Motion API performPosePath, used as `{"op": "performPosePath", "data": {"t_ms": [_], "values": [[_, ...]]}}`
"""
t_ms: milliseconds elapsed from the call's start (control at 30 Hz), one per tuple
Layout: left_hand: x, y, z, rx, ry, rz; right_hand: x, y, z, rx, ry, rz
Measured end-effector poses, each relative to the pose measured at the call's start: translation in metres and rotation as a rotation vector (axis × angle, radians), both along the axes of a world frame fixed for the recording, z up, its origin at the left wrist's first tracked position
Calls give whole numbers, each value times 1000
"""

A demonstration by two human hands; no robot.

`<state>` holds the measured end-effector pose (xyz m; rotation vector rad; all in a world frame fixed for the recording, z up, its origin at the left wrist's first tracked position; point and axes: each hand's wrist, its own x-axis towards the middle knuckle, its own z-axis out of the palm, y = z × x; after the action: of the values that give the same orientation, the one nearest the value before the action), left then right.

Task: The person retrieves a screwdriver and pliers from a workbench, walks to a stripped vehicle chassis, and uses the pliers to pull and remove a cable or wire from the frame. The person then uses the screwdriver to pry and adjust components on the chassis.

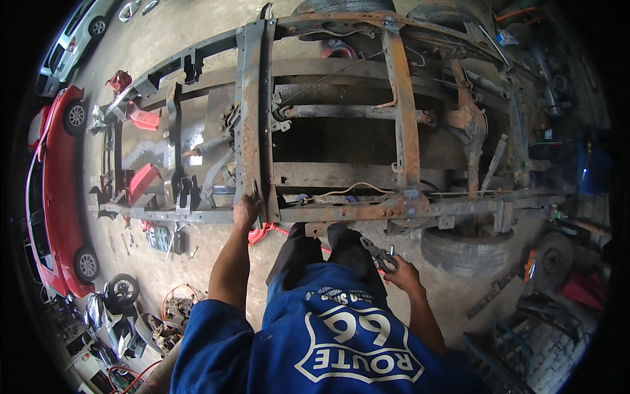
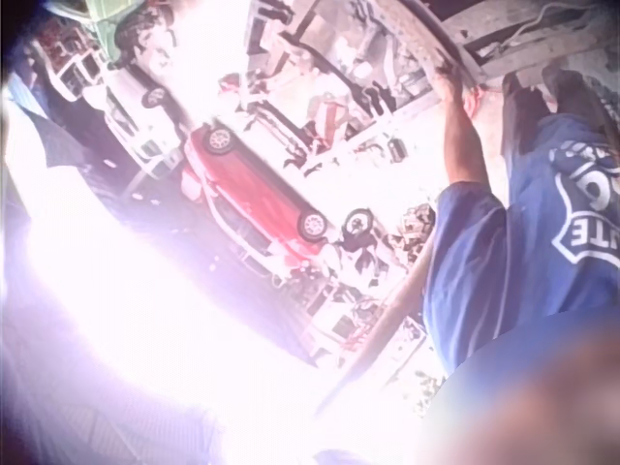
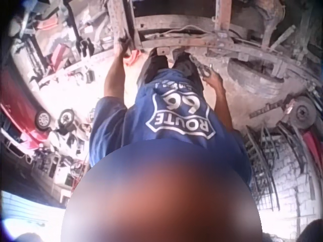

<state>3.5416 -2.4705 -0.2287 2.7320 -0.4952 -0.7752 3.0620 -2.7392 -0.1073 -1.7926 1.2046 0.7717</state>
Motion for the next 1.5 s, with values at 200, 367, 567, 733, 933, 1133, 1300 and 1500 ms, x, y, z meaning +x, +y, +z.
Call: {"op": "performPosePath", "data": {"t_ms": [200, 367, 567, 733, 933, 1133, 1300, 1500], "values": [[9, 21, -15, -269, 102, 58, 17, 40, 0, -145, -82, -54], [11, 42, 9, -419, 172, 316, 47, 59, 6, 11, 83, -158], [22, 45, 27, -457, 343, 388, 74, 71, 18, -21, 89, -207], [54, -6, 8, -499, -12, 41, 72, 72, 20, -42, 77, -199], [88, -79, -17, -356, -192, -164, 48, 70, 7, 18, 104, -222], [79, -70, -16, -380, -316, -255, 11, 77, -3, -3, -106, -378], [64, -64, 5, -427, -352, -159, -4, 77, -6, 15, -183, -428], [-16, -8, 26, -210, -247, -5, -3, 73, -12, 10, -186, -428]]}}
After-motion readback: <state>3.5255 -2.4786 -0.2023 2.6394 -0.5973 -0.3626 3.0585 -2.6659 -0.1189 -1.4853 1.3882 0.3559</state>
